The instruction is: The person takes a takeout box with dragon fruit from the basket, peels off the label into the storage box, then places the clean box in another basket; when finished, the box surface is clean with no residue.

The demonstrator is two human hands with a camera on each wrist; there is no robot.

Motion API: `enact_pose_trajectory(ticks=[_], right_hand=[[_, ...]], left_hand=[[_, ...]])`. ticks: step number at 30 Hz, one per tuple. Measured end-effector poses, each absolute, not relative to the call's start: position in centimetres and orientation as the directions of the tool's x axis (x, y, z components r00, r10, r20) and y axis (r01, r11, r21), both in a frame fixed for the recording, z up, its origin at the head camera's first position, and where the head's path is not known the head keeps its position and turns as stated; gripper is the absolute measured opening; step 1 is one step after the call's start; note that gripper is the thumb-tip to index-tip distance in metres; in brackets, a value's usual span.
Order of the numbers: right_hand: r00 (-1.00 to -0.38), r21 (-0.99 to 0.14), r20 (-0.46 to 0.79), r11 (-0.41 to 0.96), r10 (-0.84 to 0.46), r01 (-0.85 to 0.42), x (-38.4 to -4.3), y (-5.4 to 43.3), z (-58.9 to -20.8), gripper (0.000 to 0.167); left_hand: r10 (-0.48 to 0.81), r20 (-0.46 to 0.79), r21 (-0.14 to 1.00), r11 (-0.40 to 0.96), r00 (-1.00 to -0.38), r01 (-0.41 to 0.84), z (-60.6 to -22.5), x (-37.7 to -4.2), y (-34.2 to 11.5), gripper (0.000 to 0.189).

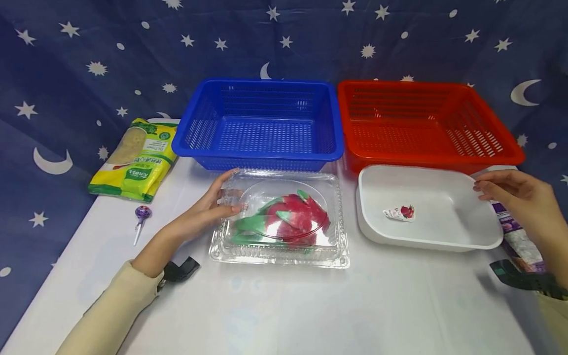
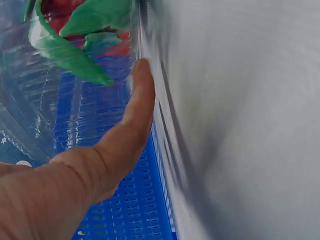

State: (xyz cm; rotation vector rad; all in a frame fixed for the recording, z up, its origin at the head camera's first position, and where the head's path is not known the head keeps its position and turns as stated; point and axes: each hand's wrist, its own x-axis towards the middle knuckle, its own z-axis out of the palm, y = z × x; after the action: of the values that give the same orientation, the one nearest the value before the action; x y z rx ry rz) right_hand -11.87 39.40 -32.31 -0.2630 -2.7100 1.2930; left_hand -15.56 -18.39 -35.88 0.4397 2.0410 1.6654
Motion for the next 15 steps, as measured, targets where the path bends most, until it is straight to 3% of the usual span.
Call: enact_pose_trajectory(ticks=[6,10,15], right_hand=[[-0.958,-0.807,-0.008,0.564,0.285,0.175,-12.7,40.4,-32.1,0.037],[-0.955,-0.819,0.011,0.551,0.297,0.162,-13.2,41.1,-32.2,0.027],[-0.952,-0.832,0.112,0.55,0.286,0.068,-13.7,42.0,-32.2,0.019]], left_hand=[[0.531,-0.128,0.986,0.157,-0.837,-0.051,-36.0,-15.5,-18.3,0.084],[0.542,-0.144,0.985,0.157,-0.828,-0.068,-35.8,-15.5,-18.1,0.085],[0.545,-0.23,0.973,0.128,-0.806,-0.191,-35.3,-15.5,-17.9,0.087]])
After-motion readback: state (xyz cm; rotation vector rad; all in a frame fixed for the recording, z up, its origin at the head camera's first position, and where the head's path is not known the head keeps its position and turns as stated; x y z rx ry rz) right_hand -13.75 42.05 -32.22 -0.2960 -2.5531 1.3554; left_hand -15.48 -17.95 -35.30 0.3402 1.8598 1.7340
